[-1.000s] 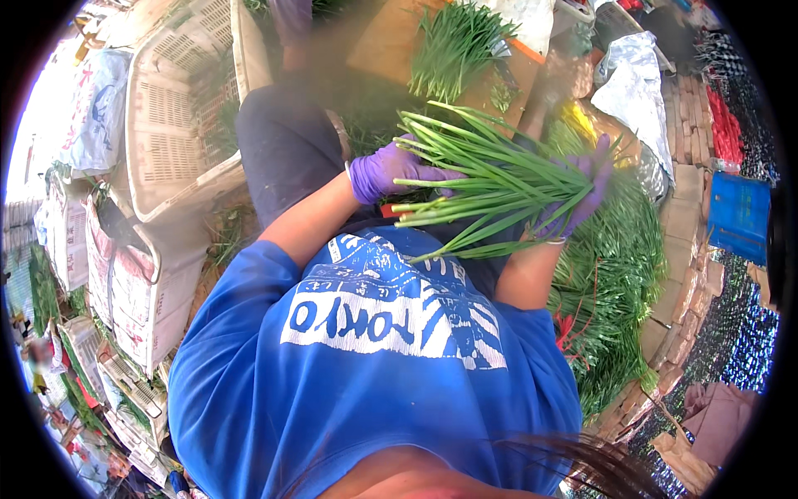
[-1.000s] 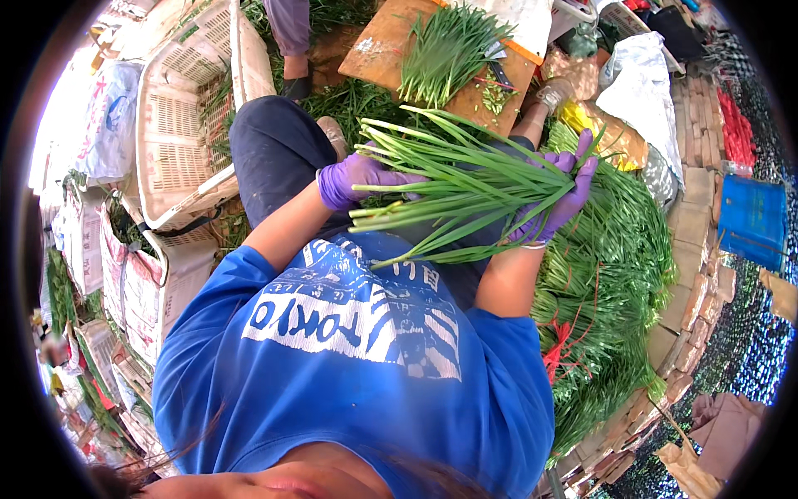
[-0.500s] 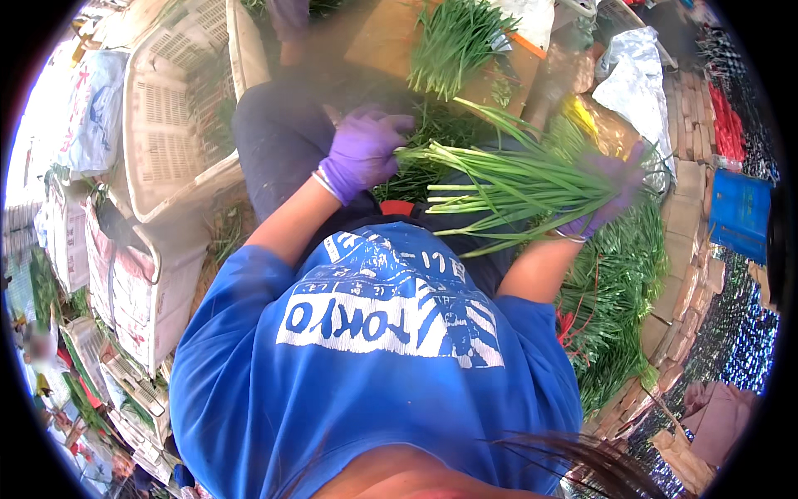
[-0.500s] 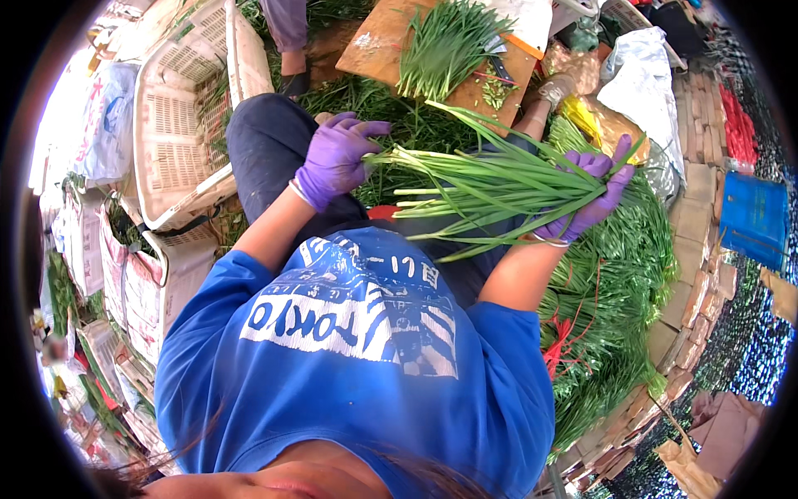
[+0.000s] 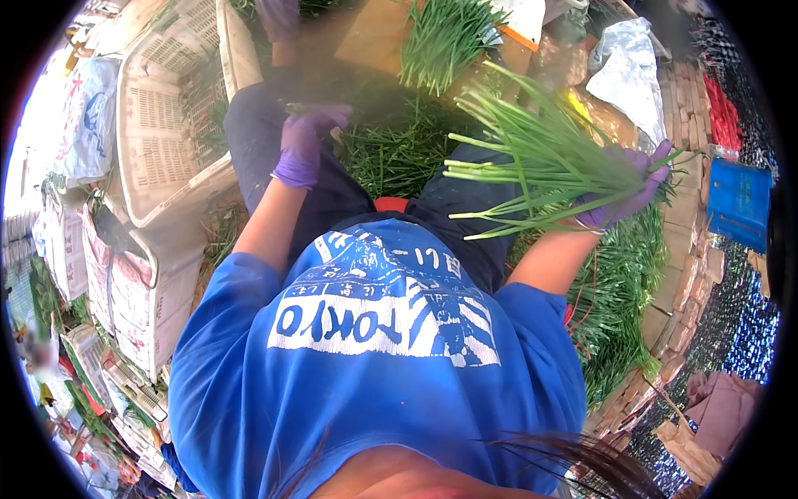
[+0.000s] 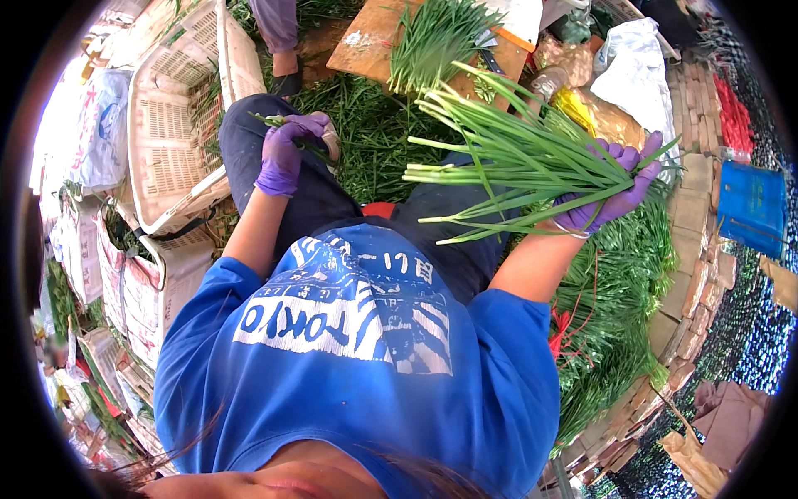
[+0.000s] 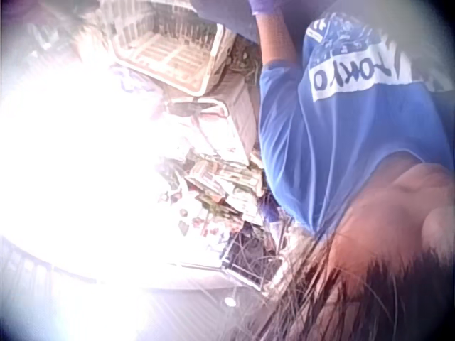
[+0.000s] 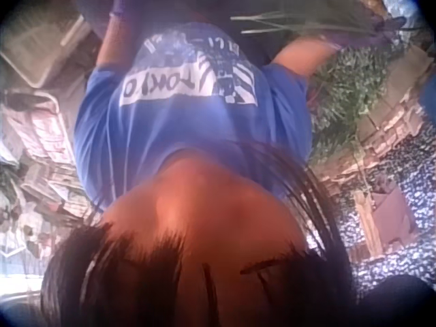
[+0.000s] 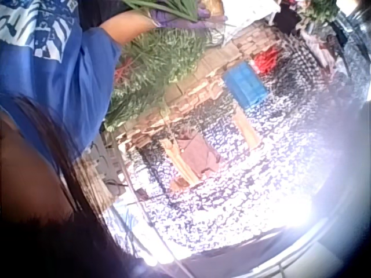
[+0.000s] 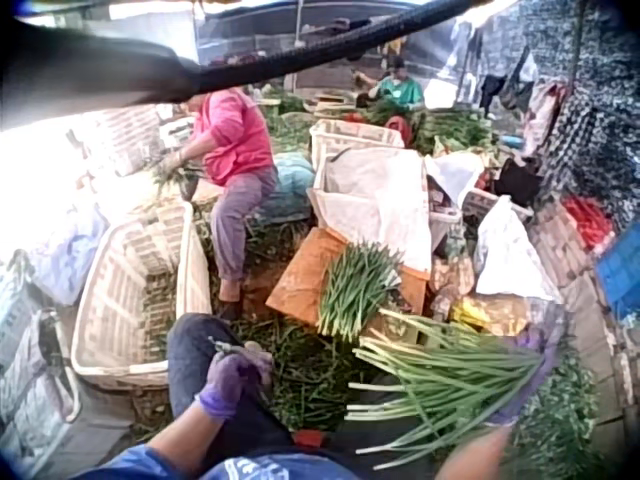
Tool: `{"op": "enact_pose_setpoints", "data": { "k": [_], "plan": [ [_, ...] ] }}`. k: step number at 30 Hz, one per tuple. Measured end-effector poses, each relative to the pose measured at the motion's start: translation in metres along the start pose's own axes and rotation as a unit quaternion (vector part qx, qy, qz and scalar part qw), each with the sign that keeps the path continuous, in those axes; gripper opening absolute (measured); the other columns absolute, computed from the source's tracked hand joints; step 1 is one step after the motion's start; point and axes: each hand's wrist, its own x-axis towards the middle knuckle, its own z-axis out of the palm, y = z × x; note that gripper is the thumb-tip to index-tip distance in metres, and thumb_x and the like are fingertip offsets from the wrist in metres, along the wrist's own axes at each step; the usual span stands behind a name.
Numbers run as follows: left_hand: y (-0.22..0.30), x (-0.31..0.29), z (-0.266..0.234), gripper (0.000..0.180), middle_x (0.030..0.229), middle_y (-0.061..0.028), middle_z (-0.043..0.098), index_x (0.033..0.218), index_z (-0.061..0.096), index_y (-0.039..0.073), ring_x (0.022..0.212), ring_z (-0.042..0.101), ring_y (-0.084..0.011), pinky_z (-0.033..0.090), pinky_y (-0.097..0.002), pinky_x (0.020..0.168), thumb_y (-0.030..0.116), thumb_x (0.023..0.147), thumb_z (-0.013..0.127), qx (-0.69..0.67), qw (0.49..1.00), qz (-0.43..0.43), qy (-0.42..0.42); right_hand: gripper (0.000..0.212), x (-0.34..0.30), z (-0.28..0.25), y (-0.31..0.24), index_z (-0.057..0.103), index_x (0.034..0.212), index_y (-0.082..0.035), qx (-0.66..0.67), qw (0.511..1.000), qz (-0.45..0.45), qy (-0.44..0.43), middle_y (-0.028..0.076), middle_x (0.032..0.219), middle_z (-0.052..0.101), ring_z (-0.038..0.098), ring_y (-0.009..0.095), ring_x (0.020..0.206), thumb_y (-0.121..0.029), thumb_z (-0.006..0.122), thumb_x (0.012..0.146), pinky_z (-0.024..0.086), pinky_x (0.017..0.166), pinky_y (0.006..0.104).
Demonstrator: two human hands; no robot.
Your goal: The person sorts bundles of green onions by hand, trimming them with a knife, and placing the sorted bunches into plastic crates while sitting on a floor covered in loose green leaves.
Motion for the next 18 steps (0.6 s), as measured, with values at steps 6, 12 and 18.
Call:
{"op": "enact_pose_setpoints", "data": {
  "k": [6, 12, 18],
  "plan": [
    [0.026, 0.014, 0.084, 0.053, 0.119, -0.0136, 0.048, 0.119, 0.042, -0.003, 0.108, 0.048, -0.0209, 0.033, -0.0329, 0.095, 0.026, 0.077, 0.058, -0.16, 0.909, -0.19, -0.333, 0.043, 0.002, 0.03, 0.035, 0.037, 0.123, -0.006, 0.079, 0.995, 0.043, -0.047, -0.004, 0.048, 0.03, 0.023, 0.008, 0.041, -0.035, 0.028, 0.092, 0.024, 0.042, 0.0259],
    [0.008, 0.019, 0.109, 0.038, 0.103, -0.0119, 0.058, 0.11, 0.05, -0.002, 0.094, 0.056, -0.0214, 0.044, -0.0328, 0.086, 0.013, 0.077, 0.061, -0.387, 0.85, -0.241, -0.263, 0.042, -0.007, 0.051, 0.061, 0.038, 0.122, -0.009, -0.006, 0.99, 0.102, 0.097, -0.004, 0.047, 0.029, 0.026, 0.008, 0.04, -0.035, 0.021, 0.093, 0.025, 0.04, 0.0251],
    [0.0, 0.015, 0.104, 0.031, 0.099, -0.0118, 0.059, 0.104, 0.053, -0.003, 0.089, 0.058, -0.0215, 0.046, -0.0344, 0.084, 0.004, 0.075, 0.06, -0.321, 0.887, -0.269, -0.196, 0.046, -0.018, 0.026, 0.062, 0.039, 0.124, -0.003, 0.005, 0.992, 0.105, 0.067, -0.004, 0.054, 0.037, 0.035, 0.008, 0.048, -0.033, 0.039, 0.09, 0.034, 0.05, 0.0246]
  ]
}}
